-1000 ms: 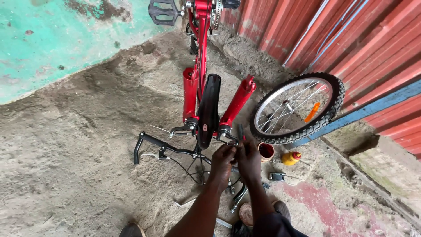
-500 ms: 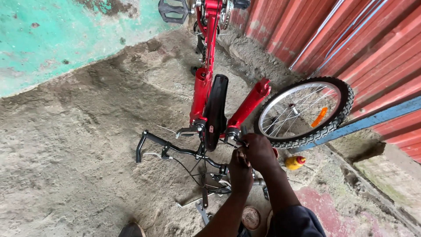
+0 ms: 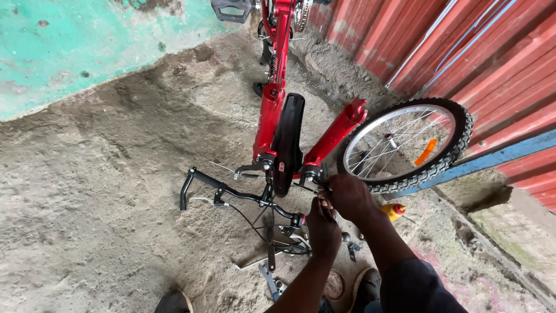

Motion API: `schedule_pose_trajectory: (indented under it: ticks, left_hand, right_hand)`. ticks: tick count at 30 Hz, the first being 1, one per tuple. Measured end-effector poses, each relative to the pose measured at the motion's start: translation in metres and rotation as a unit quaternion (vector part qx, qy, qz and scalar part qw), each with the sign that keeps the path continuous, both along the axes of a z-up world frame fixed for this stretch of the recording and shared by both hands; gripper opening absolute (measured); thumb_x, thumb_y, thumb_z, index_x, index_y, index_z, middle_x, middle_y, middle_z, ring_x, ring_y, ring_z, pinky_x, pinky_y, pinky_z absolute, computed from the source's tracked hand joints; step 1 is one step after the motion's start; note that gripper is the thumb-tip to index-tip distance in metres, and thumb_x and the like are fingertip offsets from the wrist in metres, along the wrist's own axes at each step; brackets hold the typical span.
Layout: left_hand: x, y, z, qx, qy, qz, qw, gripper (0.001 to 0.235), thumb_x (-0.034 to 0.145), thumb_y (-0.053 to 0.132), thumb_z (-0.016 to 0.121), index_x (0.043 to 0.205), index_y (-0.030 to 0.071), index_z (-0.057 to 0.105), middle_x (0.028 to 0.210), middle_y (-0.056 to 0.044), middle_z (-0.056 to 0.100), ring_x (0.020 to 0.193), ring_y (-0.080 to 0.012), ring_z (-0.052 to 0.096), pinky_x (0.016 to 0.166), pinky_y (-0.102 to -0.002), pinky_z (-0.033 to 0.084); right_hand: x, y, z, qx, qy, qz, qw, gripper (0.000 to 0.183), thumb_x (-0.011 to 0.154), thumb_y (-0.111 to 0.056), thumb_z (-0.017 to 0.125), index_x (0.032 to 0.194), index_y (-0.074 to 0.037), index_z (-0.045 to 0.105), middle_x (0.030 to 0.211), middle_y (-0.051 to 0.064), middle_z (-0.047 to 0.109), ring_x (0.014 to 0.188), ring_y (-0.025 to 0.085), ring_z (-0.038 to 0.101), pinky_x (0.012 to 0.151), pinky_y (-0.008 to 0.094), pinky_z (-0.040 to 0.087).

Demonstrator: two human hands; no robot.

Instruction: The person removes the front wheel from a red bicycle, cleans the hub area with a cloth, and then reattaches the wheel. They proceed to adjust the brake cables and handlebars using a wrench.

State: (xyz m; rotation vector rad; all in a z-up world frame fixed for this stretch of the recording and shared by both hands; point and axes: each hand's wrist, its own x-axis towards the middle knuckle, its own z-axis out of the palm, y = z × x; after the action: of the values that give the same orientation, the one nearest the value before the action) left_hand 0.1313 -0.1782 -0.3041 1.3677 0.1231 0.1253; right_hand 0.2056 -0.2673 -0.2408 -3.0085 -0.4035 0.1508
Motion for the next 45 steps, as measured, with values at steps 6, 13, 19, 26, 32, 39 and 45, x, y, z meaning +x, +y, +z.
schedule_pose_trajectory:
  ticks: [6,13,19,26,32,39,45]
  left_hand:
    - [-0.006,-0.007,0.001,-0.120,-0.018,-0.035,0.992,0.028,0.094,0.001,0.049,0.119,0.000,0.060,0.097,-0.011,0.070,0.081,-0.0171,0.060,0.070,-0.032,0.049]
    - [-0.018,-0.017,-0.045,-0.006,0.041,-0.050,0.998,0.025,0.100,0.017,0.043,0.114,0.005,0.060,0.090,-0.011,0.068,0.074,-0.0215,0.060,0.068,-0.038,0.048]
    - [-0.019,-0.006,-0.082,0.104,0.092,-0.056,0.989,0.032,0.106,0.031,0.037,0.109,0.009,0.060,0.085,-0.011,0.066,0.069,-0.0255,0.059,0.066,-0.043,0.047]
    - [-0.030,0.035,-0.053,0.150,0.098,-0.051,0.982,0.023,0.108,0.016,0.037,0.094,0.008,0.054,0.069,-0.004,0.054,0.055,-0.0183,0.051,0.055,-0.040,0.041]
    - [-0.059,0.064,-0.023,0.100,0.177,-0.119,0.972,0.031,0.102,0.022,0.046,0.111,0.002,0.068,0.085,-0.009,0.074,0.065,-0.0152,0.064,0.054,-0.035,0.046]
    - [-0.031,0.136,-0.098,0.617,0.049,0.083,0.781,0.012,0.098,0.016,0.069,0.098,0.005,0.064,0.072,-0.002,0.066,0.054,-0.0082,0.059,0.044,-0.023,0.050]
    - [0.017,0.164,0.013,-0.040,0.151,0.001,0.988,0.040,0.096,0.019,0.050,0.124,0.003,0.074,0.092,-0.008,0.076,0.074,-0.0161,0.061,0.068,-0.029,0.048]
  right_hand:
    - [-0.017,0.006,-0.038,0.126,0.003,-0.093,0.988,0.033,0.090,-0.044,0.074,0.093,-0.012,0.078,0.080,0.010,0.072,0.070,0.029,0.069,0.068,0.044,0.055]
    - [-0.018,0.034,-0.045,0.348,-0.140,-0.018,0.927,0.023,0.085,-0.031,0.085,0.083,-0.009,0.078,0.086,0.011,0.080,0.086,0.040,0.074,0.073,0.043,0.060]
    - [-0.023,0.033,-0.041,0.458,-0.030,-0.070,0.886,0.012,0.091,-0.024,0.078,0.096,-0.015,0.085,0.073,0.004,0.069,0.068,0.021,0.060,0.059,0.032,0.050]
    - [-0.045,0.052,-0.003,0.532,0.034,-0.160,0.831,0.062,0.094,-0.004,0.058,0.153,-0.003,0.040,0.106,0.016,0.081,0.100,0.024,0.080,0.084,0.032,0.064]
    - [-0.085,0.072,-0.044,0.399,0.092,-0.189,0.893,0.035,0.092,-0.040,0.067,0.108,-0.013,0.082,0.101,0.003,0.085,0.077,0.016,0.075,0.079,0.032,0.060]
    - [-0.103,0.105,-0.037,0.501,0.079,-0.250,0.825,0.028,0.101,-0.017,0.057,0.105,-0.002,0.081,0.061,0.004,0.063,0.054,0.013,0.054,0.055,0.028,0.046]
    - [-0.112,0.122,-0.045,0.525,0.211,-0.247,0.786,0.028,0.105,-0.023,0.056,0.103,-0.003,0.074,0.065,0.005,0.059,0.051,0.015,0.054,0.049,0.031,0.046]
